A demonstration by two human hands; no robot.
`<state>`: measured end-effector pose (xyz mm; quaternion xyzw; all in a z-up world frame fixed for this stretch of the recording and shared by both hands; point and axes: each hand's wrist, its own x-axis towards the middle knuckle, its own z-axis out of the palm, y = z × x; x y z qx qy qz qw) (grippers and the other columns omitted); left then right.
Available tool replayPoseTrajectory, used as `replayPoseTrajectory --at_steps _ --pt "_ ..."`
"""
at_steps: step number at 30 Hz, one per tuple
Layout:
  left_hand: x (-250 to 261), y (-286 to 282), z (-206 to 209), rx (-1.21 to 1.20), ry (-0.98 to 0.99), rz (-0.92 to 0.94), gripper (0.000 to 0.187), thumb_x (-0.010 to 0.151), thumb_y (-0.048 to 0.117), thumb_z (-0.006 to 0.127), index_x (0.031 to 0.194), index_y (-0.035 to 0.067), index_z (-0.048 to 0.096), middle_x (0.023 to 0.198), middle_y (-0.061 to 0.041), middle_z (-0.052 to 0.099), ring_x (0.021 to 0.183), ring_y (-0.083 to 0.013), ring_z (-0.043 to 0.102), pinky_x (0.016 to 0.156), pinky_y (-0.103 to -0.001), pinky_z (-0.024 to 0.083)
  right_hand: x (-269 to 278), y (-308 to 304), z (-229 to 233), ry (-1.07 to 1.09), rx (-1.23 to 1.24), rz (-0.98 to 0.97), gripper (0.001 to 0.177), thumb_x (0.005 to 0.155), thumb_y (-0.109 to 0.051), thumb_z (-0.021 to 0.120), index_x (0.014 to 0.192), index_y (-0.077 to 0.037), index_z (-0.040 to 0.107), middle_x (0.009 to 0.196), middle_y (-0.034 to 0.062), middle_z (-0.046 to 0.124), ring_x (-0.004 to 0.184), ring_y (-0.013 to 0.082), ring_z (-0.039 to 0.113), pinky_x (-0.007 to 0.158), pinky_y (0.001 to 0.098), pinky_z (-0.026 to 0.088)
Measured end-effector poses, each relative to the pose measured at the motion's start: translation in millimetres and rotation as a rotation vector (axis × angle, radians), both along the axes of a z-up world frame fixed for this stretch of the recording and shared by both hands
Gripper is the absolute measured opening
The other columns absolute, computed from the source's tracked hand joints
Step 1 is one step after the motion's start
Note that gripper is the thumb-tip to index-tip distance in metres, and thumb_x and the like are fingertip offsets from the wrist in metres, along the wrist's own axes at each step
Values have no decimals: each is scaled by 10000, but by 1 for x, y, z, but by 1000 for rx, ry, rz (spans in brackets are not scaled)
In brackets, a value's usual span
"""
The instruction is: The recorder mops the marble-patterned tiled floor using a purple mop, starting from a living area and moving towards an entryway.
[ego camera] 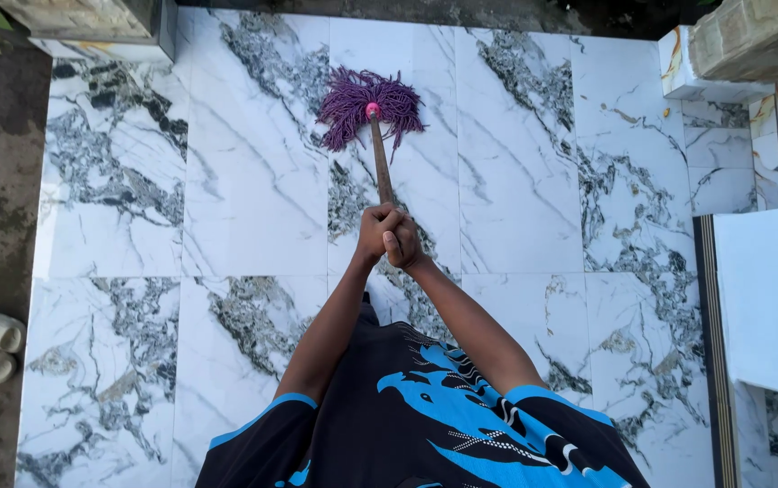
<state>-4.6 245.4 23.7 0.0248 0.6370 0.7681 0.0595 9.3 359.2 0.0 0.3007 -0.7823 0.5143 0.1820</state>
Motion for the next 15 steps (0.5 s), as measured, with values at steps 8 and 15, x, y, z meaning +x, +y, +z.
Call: replayPoseTrajectory --at_steps 8,15 --pt "-103 -6 -2 11 -57 -46 263 911 162 620 825 -60 731 791 -75 740 741 -122 665 707 -285 529 -100 -6 -13 75 -34 -64 414 1031 -298 435 853 29 615 758 229 632 723 444 618 717 533 487" --pt "-189 3 -32 -29 -13 -76 260 932 162 655 805 -59 704 765 -82 690 726 -125 620 691 -295 512 -186 11 -72 37 -10 -56 355 990 -274 465 894 29 624 785 234 624 734 420 597 696 559 483"
